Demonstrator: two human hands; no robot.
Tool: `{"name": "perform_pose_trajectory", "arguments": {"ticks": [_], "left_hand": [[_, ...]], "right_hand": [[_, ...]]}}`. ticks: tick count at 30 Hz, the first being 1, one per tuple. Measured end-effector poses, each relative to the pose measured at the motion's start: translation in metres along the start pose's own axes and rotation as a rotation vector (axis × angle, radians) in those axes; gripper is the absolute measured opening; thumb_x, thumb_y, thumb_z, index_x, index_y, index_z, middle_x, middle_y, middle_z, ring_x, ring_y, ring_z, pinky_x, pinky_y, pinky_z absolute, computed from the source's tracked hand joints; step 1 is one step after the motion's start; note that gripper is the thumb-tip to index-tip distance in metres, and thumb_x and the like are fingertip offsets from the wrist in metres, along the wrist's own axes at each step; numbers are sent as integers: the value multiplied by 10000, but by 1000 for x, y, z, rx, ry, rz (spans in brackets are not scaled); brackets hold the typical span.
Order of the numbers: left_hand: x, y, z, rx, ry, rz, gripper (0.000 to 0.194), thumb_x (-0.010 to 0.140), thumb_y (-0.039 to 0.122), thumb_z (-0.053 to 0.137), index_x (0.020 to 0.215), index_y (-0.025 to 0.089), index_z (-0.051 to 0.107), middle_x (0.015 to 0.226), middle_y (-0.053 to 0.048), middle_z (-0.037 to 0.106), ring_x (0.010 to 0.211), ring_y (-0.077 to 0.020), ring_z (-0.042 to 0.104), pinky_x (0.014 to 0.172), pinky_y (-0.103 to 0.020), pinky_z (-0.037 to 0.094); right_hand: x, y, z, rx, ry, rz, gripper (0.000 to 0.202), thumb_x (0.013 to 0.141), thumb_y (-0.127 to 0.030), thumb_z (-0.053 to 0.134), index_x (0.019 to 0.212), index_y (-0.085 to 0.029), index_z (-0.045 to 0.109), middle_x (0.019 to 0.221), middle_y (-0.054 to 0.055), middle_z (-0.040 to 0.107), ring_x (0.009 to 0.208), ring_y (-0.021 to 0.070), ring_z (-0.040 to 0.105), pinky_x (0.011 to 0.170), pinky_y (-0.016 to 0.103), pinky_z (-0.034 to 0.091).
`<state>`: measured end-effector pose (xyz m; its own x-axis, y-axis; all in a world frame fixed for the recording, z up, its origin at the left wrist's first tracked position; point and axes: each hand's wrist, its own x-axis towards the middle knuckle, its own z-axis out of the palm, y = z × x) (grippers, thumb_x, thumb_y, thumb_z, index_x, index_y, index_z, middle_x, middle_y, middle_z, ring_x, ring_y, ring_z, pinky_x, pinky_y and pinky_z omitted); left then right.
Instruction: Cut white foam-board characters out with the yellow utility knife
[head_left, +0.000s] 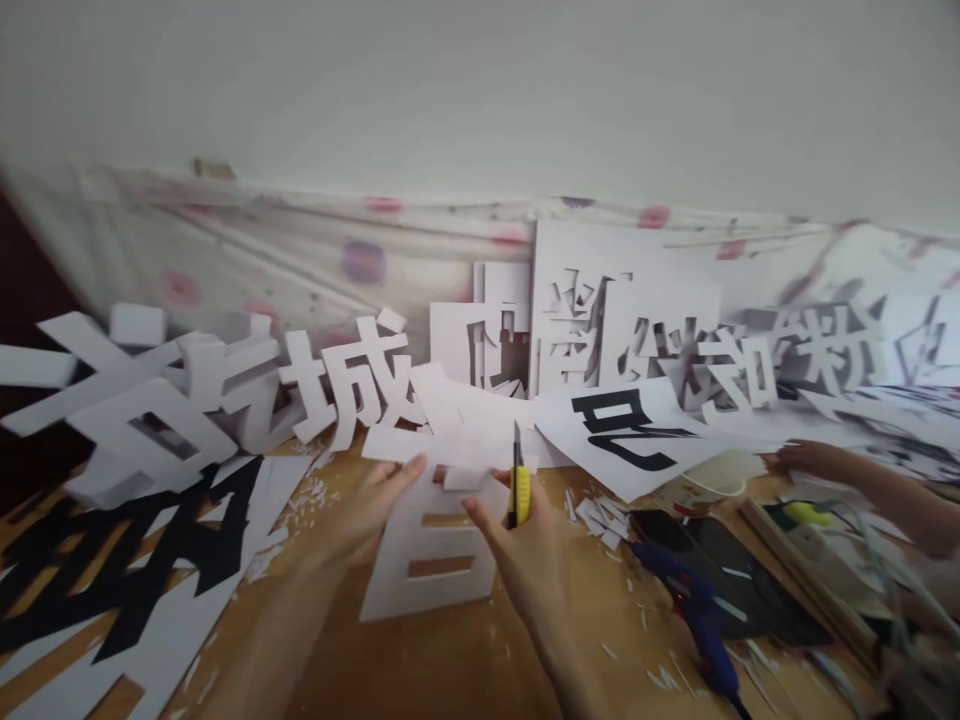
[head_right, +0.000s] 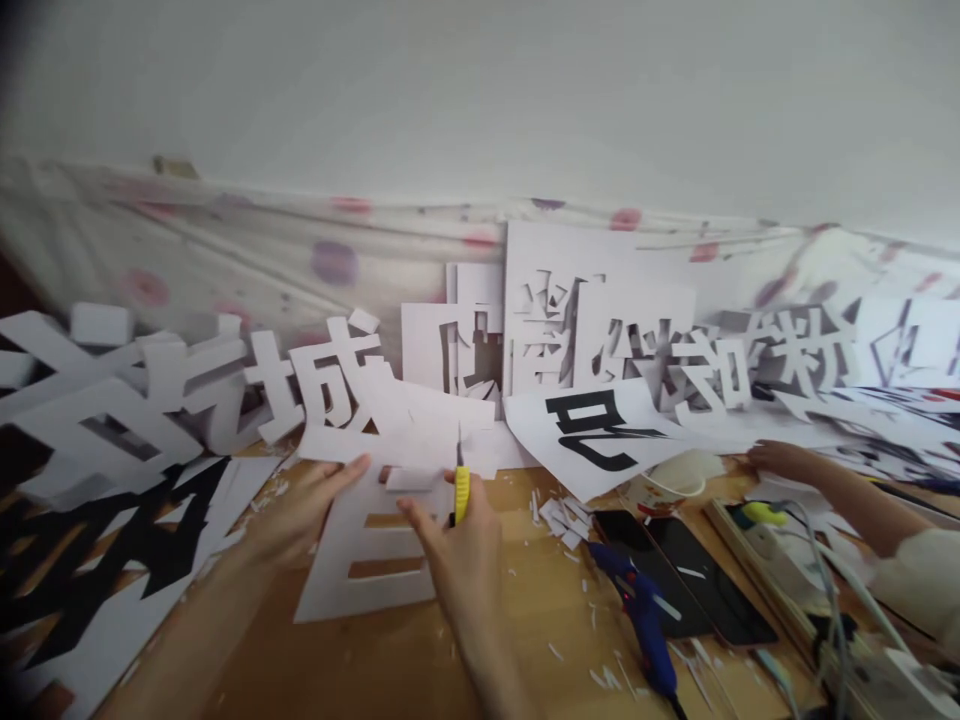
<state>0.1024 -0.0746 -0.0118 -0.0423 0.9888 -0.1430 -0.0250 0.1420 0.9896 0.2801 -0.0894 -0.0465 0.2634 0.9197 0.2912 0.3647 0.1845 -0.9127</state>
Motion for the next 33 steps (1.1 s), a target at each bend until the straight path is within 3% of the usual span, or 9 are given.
{"name": "perform_pose_trajectory", "arguments": {"ticks": [4,9,11,13,15,18,25,29,33], "left_hand": [[-20,-4,25,49,-47,177,482,802,634,604,934,184,718,1041,-107,738,1047,-256,667,987,-382,503],[-33,-8,34,262,145,340,515,884,635,461,992,209,728,1127,-98,721,1159,-256,621,1068,-397,452],[-32,-10,27,277,275,348,545,867,664,449,958,204,726,1099,-103,725,1127,-275,628,1046,-425,466],[-29,-11,16,242,382,331,556,839,691,471,935,206,724,1085,-97,725,1106,-284,630,1018,-427,484],[-28,-10,3,148,433,262,564,807,711,519,944,203,721,1082,-89,725,1055,-283,645,940,-404,524],[-27,-8,-15,-44,485,128,578,756,710,610,952,176,714,1031,-96,732,936,-276,672,777,-363,564],[-28,-10,-35,-172,409,74,556,693,703,691,916,195,734,943,-74,736,889,-249,677,719,-305,561],[-23,-5,-37,-96,389,70,604,690,758,647,845,180,723,797,-80,707,760,-237,650,655,-308,537],[-12,19,-42,335,463,254,587,713,769,586,541,210,538,523,-9,513,541,-154,475,502,-257,379]], "right_hand": [[-13,-6,12,70,58,-110,521,746,-507,758,1141,-188,641,1003,76,740,559,130,543,578,281,455],[-17,5,22,83,184,-253,322,896,-402,615,1111,-178,697,786,46,731,554,125,595,586,253,484],[-15,7,20,110,256,-220,287,881,-422,632,969,-165,722,690,46,709,560,138,622,570,246,486],[-10,6,15,211,300,-64,331,846,-486,667,881,-159,702,641,44,695,516,132,600,517,235,470],[-2,4,7,349,306,105,401,791,-548,709,867,-157,667,642,46,703,461,120,561,456,229,447],[14,7,-8,440,280,215,451,702,-572,779,810,-173,598,556,10,659,389,109,509,393,220,416],[27,19,-32,388,288,193,473,722,-586,766,922,-190,601,449,-86,492,365,90,456,354,179,376],[13,12,-36,364,50,84,392,894,-609,559,872,-224,486,507,-81,514,354,94,464,356,197,375],[1,8,-37,195,-209,-70,272,972,-493,480,1071,-241,498,784,-30,601,531,96,581,503,223,477]]}}
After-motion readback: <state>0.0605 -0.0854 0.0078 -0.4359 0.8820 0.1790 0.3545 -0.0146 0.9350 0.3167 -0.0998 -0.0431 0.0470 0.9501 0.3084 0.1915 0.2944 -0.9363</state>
